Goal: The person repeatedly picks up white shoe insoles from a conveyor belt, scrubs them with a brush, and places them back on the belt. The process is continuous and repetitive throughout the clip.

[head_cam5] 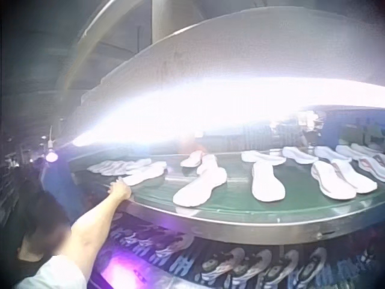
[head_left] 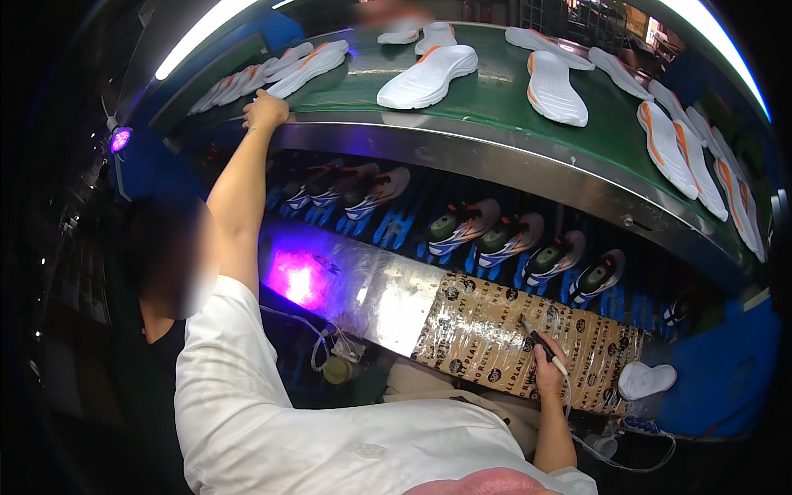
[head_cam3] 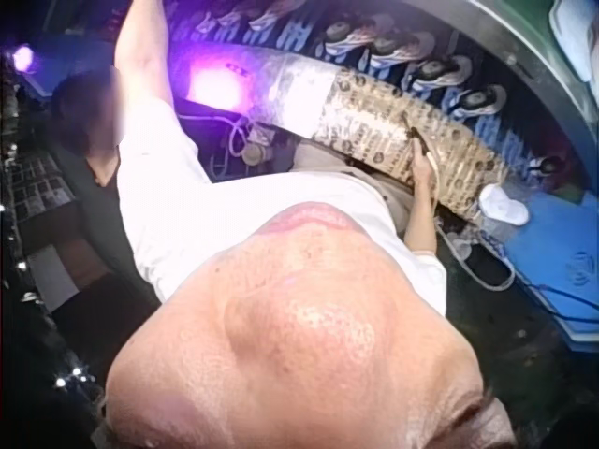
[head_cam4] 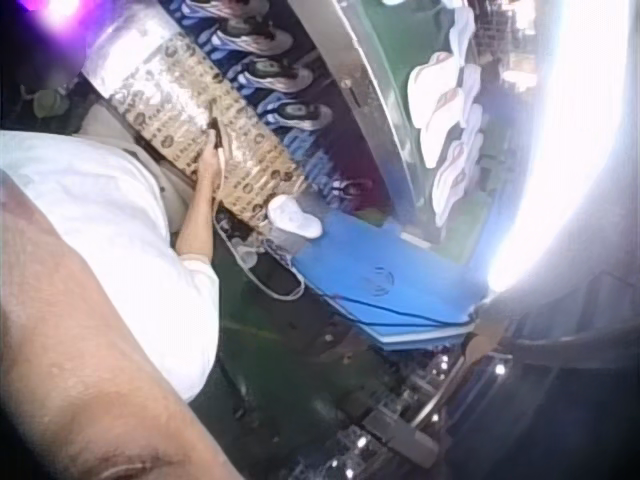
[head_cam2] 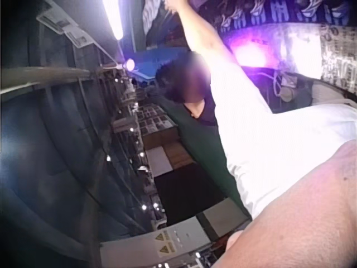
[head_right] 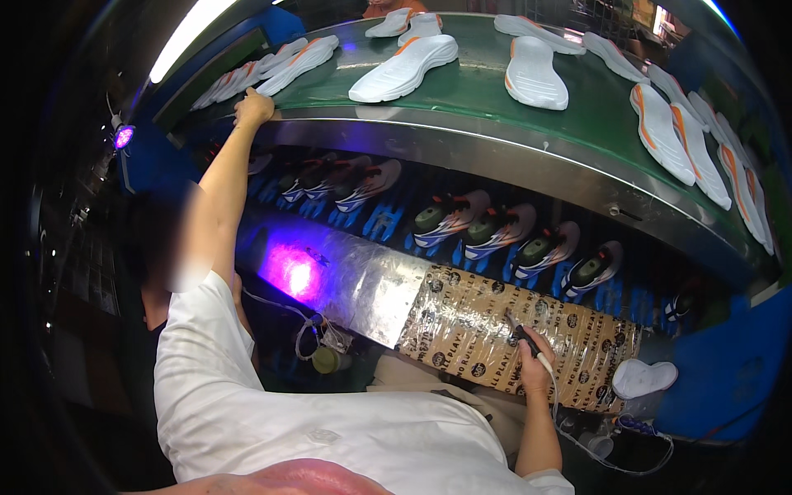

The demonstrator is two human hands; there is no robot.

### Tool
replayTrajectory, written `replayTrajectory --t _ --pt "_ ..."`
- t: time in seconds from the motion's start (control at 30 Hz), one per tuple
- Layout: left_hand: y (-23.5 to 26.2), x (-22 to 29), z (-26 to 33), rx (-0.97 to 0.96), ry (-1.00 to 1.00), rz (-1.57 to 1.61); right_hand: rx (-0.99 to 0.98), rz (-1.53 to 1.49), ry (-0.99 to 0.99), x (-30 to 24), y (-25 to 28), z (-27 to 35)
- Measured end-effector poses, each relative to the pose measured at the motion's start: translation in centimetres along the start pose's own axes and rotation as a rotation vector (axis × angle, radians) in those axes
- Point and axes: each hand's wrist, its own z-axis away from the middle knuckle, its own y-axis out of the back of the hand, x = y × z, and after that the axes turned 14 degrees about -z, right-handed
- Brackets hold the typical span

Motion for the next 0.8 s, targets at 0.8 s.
replayTrajectory --t 0.8 --pt "6.8 0.3 4.2 0.31 -1.017 0.192 0.004 0.014 0.101 0.4 -0.1 -0.2"
